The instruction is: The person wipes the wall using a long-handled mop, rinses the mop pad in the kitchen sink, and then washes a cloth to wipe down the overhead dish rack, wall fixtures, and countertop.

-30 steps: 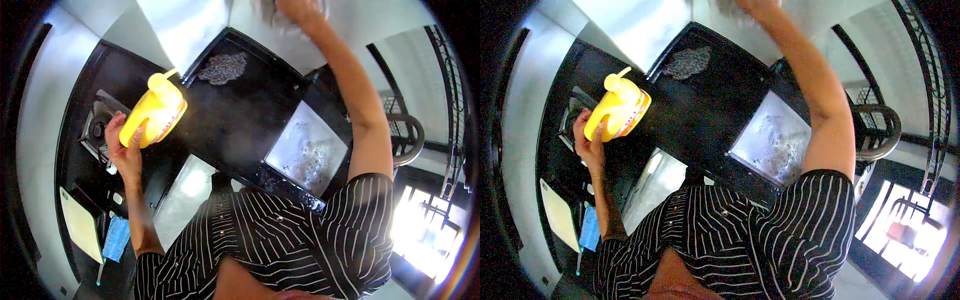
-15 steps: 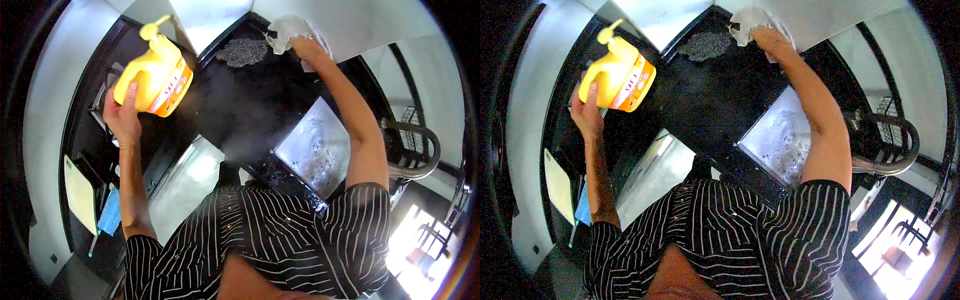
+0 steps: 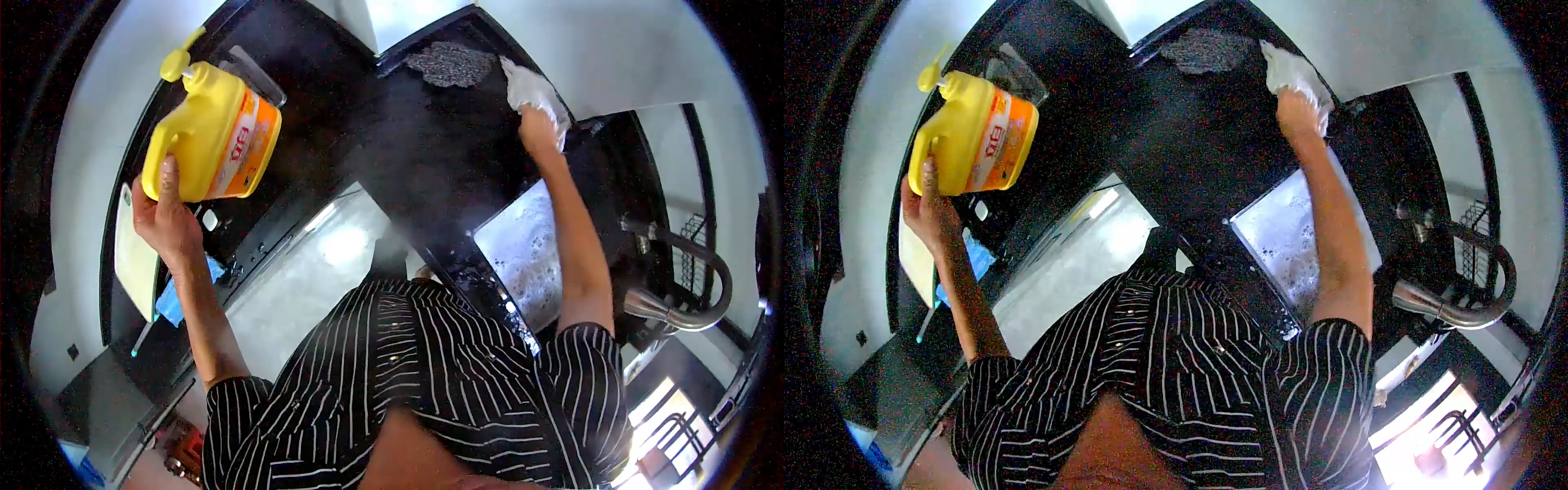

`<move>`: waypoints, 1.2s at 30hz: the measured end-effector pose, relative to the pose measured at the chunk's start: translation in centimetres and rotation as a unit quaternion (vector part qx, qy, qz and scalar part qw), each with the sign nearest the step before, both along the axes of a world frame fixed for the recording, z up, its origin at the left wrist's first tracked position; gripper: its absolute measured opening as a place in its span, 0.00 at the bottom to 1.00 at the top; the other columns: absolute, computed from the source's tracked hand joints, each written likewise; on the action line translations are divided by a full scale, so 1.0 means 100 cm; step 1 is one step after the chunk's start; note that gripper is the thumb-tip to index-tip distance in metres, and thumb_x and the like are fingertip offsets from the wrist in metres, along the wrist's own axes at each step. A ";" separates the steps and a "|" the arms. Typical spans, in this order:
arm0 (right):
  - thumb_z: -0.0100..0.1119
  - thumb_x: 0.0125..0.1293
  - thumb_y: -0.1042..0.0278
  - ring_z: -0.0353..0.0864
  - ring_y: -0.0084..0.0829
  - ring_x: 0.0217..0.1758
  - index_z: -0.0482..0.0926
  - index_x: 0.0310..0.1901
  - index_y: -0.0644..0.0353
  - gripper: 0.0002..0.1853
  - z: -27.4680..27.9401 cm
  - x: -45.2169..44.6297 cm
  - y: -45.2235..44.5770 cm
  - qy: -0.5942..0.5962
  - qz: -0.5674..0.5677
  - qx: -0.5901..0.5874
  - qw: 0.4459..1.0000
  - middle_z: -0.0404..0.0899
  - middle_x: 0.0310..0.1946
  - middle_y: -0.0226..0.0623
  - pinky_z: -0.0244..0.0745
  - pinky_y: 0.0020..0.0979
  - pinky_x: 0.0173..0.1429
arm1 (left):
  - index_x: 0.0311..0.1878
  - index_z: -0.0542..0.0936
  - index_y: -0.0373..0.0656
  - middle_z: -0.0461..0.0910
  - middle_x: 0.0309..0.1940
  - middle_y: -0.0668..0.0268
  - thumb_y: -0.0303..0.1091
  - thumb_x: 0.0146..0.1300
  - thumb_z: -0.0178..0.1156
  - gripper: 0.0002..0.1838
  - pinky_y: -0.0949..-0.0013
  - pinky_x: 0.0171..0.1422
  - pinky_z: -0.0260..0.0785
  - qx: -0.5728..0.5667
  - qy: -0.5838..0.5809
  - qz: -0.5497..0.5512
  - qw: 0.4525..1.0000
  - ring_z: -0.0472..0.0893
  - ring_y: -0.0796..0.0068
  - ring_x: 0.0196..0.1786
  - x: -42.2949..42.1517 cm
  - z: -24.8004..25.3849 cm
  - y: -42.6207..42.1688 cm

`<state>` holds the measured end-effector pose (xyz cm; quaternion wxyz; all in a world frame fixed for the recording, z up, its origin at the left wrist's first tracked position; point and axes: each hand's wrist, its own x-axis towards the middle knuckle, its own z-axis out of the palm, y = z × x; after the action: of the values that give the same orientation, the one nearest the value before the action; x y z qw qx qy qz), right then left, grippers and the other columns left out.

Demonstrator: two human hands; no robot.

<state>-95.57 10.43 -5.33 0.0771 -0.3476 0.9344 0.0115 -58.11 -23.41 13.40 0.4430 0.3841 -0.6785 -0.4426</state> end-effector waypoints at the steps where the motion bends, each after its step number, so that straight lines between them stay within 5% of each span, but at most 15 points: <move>1: 0.44 0.57 0.75 0.76 0.54 0.42 0.73 0.40 0.64 0.10 -0.011 0.013 -0.004 -0.005 -0.048 -0.034 0.998 0.77 0.35 0.55 0.71 0.49 0.47 | 0.44 0.78 0.34 0.80 0.35 0.65 0.35 0.60 0.62 0.14 0.75 0.45 0.70 -0.015 -0.020 0.008 1.000 0.77 0.79 0.38 0.008 -0.002 0.000; 8: 0.44 0.56 0.74 0.75 0.57 0.41 0.72 0.41 0.68 0.12 -0.023 0.071 0.000 -0.022 -0.162 -0.207 0.965 0.76 0.37 0.58 0.69 0.50 0.48 | 0.40 0.79 0.36 0.79 0.33 0.68 0.34 0.58 0.65 0.12 0.77 0.43 0.70 0.052 -0.014 0.015 0.998 0.76 0.81 0.36 0.039 -0.050 -0.012; 14: 0.56 0.57 0.61 0.75 0.55 0.40 0.72 0.42 0.64 0.16 0.013 0.131 0.019 -0.124 -0.060 -0.178 0.974 0.76 0.36 0.54 0.69 0.50 0.44 | 0.50 0.76 0.35 0.78 0.42 0.64 0.30 0.61 0.61 0.15 0.72 0.52 0.68 -0.045 -0.055 -0.015 0.997 0.76 0.76 0.45 0.053 -0.084 -0.039; 18: 0.59 0.56 0.65 0.76 0.52 0.33 0.72 0.32 0.65 0.12 0.037 0.140 0.028 -0.134 -0.035 -0.290 0.947 0.76 0.28 0.50 0.69 0.46 0.36 | 0.57 0.71 0.36 0.73 0.49 0.60 0.33 0.62 0.60 0.21 0.72 0.54 0.68 -0.081 -0.119 -0.050 0.988 0.75 0.73 0.48 0.051 -0.076 -0.046; 20: 0.60 0.56 0.65 0.76 0.52 0.31 0.73 0.30 0.64 0.10 0.044 0.140 0.029 -0.112 -0.046 -0.319 0.940 0.76 0.25 0.48 0.70 0.45 0.35 | 0.60 0.67 0.36 0.61 0.60 0.53 0.38 0.58 0.64 0.30 0.62 0.64 0.58 -0.224 -0.239 0.001 0.945 0.64 0.60 0.62 0.049 -0.069 -0.043; 23: 0.55 0.60 0.57 0.78 0.51 0.32 0.76 0.33 0.60 0.13 0.022 0.135 0.037 -0.012 -0.067 -0.245 0.967 0.79 0.27 0.47 0.72 0.45 0.36 | 0.62 0.64 0.37 0.61 0.58 0.50 0.39 0.50 0.71 0.38 0.56 0.66 0.55 -0.462 -0.228 0.097 0.852 0.61 0.53 0.62 0.019 -0.045 0.008; 26: 0.49 0.63 0.50 0.78 0.49 0.37 0.78 0.40 0.56 0.18 0.016 0.126 0.022 -0.043 -0.131 -0.106 0.985 0.79 0.32 0.49 0.72 0.46 0.43 | 0.60 0.66 0.39 0.64 0.56 0.52 0.35 0.46 0.73 0.38 0.58 0.64 0.56 -0.398 -0.120 -0.104 0.904 0.63 0.54 0.60 -0.029 -0.062 0.061; 27: 0.44 0.63 0.41 0.78 0.50 0.43 0.77 0.46 0.54 0.25 0.014 0.120 0.018 -0.070 -0.133 -0.096 0.984 0.79 0.39 0.50 0.71 0.47 0.49 | 0.59 0.68 0.38 0.67 0.56 0.52 0.30 0.46 0.72 0.36 0.57 0.65 0.57 -0.428 -0.168 -0.181 0.869 0.65 0.54 0.59 -0.054 -0.060 0.074; 29: 0.46 0.62 0.41 0.78 0.50 0.44 0.76 0.48 0.54 0.26 0.029 0.117 0.009 -0.084 -0.128 -0.082 0.985 0.79 0.40 0.51 0.71 0.47 0.50 | 0.58 0.71 0.40 0.67 0.56 0.53 0.36 0.48 0.70 0.32 0.58 0.63 0.57 -0.385 -0.154 -0.314 0.854 0.66 0.54 0.58 -0.118 -0.075 0.090; 34: 0.47 0.62 0.42 0.79 0.49 0.41 0.77 0.43 0.55 0.24 0.016 0.108 0.010 -0.053 -0.121 -0.076 0.988 0.79 0.38 0.49 0.73 0.48 0.46 | 0.63 0.65 0.56 0.60 0.61 0.52 0.36 0.48 0.67 0.36 0.47 0.66 0.53 -0.404 -0.205 -0.410 0.792 0.58 0.44 0.65 -0.257 -0.142 0.110; 36: 0.48 0.63 0.45 0.79 0.49 0.41 0.76 0.42 0.57 0.22 0.013 0.106 0.006 -0.048 -0.159 -0.076 0.983 0.79 0.37 0.50 0.73 0.48 0.46 | 0.58 0.70 0.51 0.61 0.60 0.54 0.31 0.47 0.66 0.31 0.47 0.59 0.58 -0.414 -0.264 -0.379 0.785 0.62 0.45 0.61 -0.286 -0.169 0.114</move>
<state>-84.99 11.05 -4.06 0.0958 -0.1997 0.9712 -0.0881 -86.76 -12.02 -3.55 0.1599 -0.0224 -0.9778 -0.1334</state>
